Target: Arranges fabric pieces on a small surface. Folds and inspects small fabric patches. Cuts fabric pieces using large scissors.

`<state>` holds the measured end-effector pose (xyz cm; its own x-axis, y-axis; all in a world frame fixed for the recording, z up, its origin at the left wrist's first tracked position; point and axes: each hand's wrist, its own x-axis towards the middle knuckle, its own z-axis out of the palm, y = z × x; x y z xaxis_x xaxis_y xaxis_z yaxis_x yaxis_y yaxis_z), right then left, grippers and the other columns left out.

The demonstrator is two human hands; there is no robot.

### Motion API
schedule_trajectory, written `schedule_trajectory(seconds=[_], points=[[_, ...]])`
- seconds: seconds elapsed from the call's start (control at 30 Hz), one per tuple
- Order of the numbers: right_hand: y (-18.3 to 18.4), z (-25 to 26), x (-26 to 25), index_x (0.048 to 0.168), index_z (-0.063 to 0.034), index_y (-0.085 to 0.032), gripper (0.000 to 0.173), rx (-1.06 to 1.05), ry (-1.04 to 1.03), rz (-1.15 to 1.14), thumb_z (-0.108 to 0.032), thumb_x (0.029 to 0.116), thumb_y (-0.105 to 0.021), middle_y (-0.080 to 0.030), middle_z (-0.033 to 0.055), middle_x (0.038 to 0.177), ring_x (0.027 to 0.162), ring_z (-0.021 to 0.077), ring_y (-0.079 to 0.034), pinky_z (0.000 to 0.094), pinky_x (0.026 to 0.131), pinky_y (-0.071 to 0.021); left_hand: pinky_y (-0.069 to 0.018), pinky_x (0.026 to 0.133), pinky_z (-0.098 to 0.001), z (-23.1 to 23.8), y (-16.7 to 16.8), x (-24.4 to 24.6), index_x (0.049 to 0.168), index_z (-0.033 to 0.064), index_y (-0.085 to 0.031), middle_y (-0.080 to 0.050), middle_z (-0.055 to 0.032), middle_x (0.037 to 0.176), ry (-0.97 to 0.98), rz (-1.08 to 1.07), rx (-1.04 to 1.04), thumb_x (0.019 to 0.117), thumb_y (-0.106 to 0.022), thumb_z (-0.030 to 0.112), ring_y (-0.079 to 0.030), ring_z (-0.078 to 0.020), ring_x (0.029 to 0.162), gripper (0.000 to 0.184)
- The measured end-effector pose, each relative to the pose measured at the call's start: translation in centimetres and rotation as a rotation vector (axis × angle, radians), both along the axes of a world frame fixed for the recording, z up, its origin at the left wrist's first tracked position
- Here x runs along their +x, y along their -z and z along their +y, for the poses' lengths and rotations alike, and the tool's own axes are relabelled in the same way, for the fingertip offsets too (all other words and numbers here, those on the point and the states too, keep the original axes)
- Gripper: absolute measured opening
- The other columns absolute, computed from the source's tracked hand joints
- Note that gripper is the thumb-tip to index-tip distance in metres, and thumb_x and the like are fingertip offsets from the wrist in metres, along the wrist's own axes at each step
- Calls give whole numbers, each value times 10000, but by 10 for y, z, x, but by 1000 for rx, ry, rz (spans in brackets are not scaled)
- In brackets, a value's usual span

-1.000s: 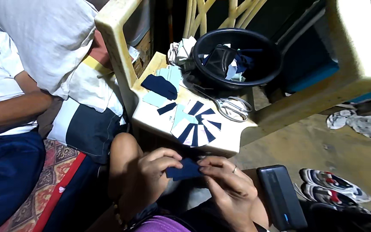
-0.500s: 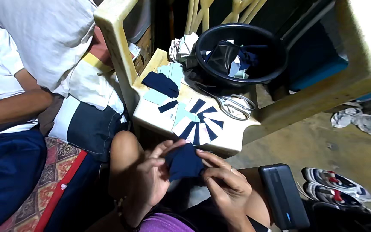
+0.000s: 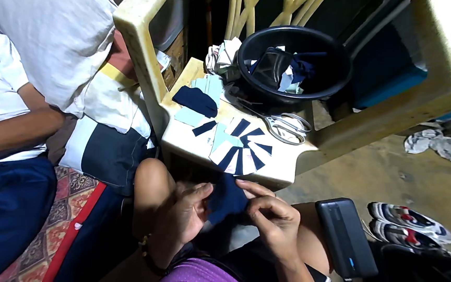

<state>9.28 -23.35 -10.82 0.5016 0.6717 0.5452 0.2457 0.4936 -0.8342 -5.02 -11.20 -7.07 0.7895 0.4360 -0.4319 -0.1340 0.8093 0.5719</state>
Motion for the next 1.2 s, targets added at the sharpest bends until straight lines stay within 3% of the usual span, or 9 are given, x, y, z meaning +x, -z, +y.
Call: schedule_trajectory(seconds=[0.2, 0.43, 0.53, 0.63, 0.7, 0.77, 0.83, 0.93, 1.2], points=[[1, 0, 2, 843, -107, -702, 146, 18, -31, 4, -19, 925, -620, -737, 50, 1235, 1209, 154, -667, 297, 1040, -538, -602, 769, -261, 1, -5, 0, 951, 99, -648, -728, -19, 881, 53, 12, 151, 938, -521, -16, -713, -87, 820, 172], [3, -4, 6, 976, -126, -738, 173, 32, -117, 28, -94, 946, -571, -704, 71, 1304, 1244, 173, -647, 306, 1035, -538, -615, 827, -321, 4, -7, -1, 1093, 70, -557, -719, -21, 978, 58, -22, 369, 994, -466, -20, -724, -116, 898, 161], [1, -4, 5, 1006, -130, -738, 145, 20, -97, 57, -194, 997, -608, -711, 70, 1285, 1204, 159, -664, 282, 996, -550, -618, 811, -315, 6, -8, -4, 1125, 58, -600, -728, -13, 991, 79, -8, 433, 1031, -427, 31, -723, -110, 895, 199], [-4, 0, -1, 1012, -129, -726, 70, 11, -2, 115, -137, 986, -662, -750, 50, 1195, 1097, 125, -711, 239, 911, -582, -612, 765, -288, 8, -5, -6, 1083, 87, -667, -726, 14, 950, 72, -11, 430, 1059, -305, 133, -712, -79, 855, 366], [-6, 2, -4, 1027, -120, -702, 98, 15, 31, 163, -65, 947, -694, -761, 56, 1151, 1059, 123, -726, 230, 887, -591, -607, 728, -258, 9, -4, -7, 1046, 105, -686, -729, 27, 914, 73, -32, 437, 1052, -363, 144, -708, -60, 818, 326], [-7, 5, -5, 1061, -102, -686, 182, 34, 22, 220, -4, 910, -715, -762, 71, 1139, 1031, 135, -738, 237, 877, -604, -598, 704, -223, 9, -7, -5, 1058, 79, -664, -740, 33, 905, 82, -17, 503, 972, -534, 20, -711, -43, 802, 166], [-8, 6, -4, 1078, -95, -690, 216, 37, -20, 257, 4, 890, -732, -749, 79, 1173, 1019, 141, -740, 248, 878, -611, -611, 752, -228, 9, -5, -4, 1093, 27, -631, -746, 13, 948, 86, -19, 572, 863, -644, -111, -722, -54, 845, 269], [-10, 8, 0, 1061, -83, -711, 231, 28, -86, 291, 11, 856, -761, -722, 81, 1215, 996, 124, -727, 243, 848, -613, -614, 792, -239, 9, -2, -4, 1104, -2, -636, -746, -1, 969, 82, -27, 622, 853, -654, -135, -724, -62, 871, 285], [-27, 12, 2, 1053, -45, -634, 225, -201, -98, 467, 47, 860, -703, -763, 69, 1005, 879, 103, -741, 222, 768, -607, -599, 774, -204, 14, -3, -7, 1062, 10, -678, -741, 36, 933, 155, 22, 688, 876, -634, -111, -708, -22, 845, 226]])
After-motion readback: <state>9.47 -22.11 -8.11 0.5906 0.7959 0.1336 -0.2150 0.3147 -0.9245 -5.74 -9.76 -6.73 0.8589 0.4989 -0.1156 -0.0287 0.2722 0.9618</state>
